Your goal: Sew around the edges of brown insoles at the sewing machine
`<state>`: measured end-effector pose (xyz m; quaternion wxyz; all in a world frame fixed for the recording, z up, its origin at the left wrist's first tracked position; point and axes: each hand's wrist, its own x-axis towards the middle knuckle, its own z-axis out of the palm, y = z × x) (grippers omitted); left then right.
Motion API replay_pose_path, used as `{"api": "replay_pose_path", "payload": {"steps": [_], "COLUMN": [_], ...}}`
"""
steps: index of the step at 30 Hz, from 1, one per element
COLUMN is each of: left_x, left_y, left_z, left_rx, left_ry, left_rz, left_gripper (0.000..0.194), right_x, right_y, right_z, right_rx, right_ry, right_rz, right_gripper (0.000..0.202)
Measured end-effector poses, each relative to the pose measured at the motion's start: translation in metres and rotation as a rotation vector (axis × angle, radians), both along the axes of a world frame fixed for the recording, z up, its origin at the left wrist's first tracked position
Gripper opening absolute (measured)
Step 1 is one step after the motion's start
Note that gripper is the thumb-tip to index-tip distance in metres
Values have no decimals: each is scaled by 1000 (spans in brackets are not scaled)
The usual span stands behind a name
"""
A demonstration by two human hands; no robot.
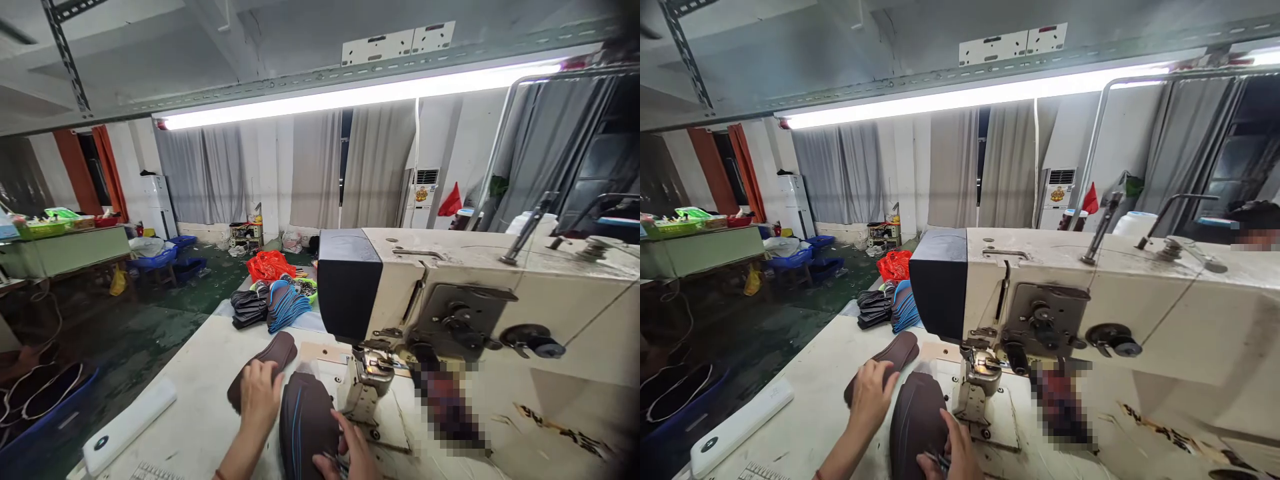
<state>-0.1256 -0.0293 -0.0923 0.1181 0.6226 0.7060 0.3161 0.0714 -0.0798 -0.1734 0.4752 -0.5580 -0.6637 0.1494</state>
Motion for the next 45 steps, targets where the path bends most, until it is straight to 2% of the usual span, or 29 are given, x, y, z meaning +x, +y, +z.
{"api": "replay_pose_path", "payload": {"steps": [3, 6, 8, 10, 12, 16, 20, 27, 31, 36, 39, 42, 45], "left_x": [36, 57, 61, 62, 62, 63, 70, 84, 87, 84, 79, 74, 70], "left_y": [-17, -31, -36, -38, -38, -36, -29, -17, -13, -18, -25, -32, -34], "left_z": [-5, -6, -2, 7, 19, 38, 44, 45, 52, 60, 60, 60, 62], "left_rx": [-43, -30, 13, 39, 5, -188, -295, -308, -294, -314, -330, -395, -436], "left_ry": [35, 68, 7, -184, -470, -984, -1181, -1202, -1167, -1142, -1171, -1176, -1203], "left_rz": [-167, -194, -221, -264, -281, -275, -315, -336, -331, -375, -461, -519, -508], "left_gripper": [26, 35, 33, 25, 21, 43, 55, 53, 51, 54, 64, 73, 72], "right_x": [-3, -9, -13, -15, -11, 16, 50, 72, 82, 102, 111, 114, 114], "right_y": [1, 1, 0, -1, -5, -14, -13, 9, 19, 30, 34, 36, 37], "right_z": [-8, -12, -8, 4, 21, 52, 66, 94, 106, 113, 114, 114, 119], "right_rx": [-4, -50, -57, -33, -12, -20, -45, 112, 116, 96, 70, 43, 27], "right_ry": [108, 239, 328, 404, 465, 545, 491, 265, 122, -88, -192, -239, -231], "right_rz": [1, -30, -39, -66, -123, -215, -190, 8, 132, 172, 207, 246, 257], "right_gripper": [53, 50, 47, 46, 48, 51, 55, 45, 39, 38, 38, 39, 37]}}
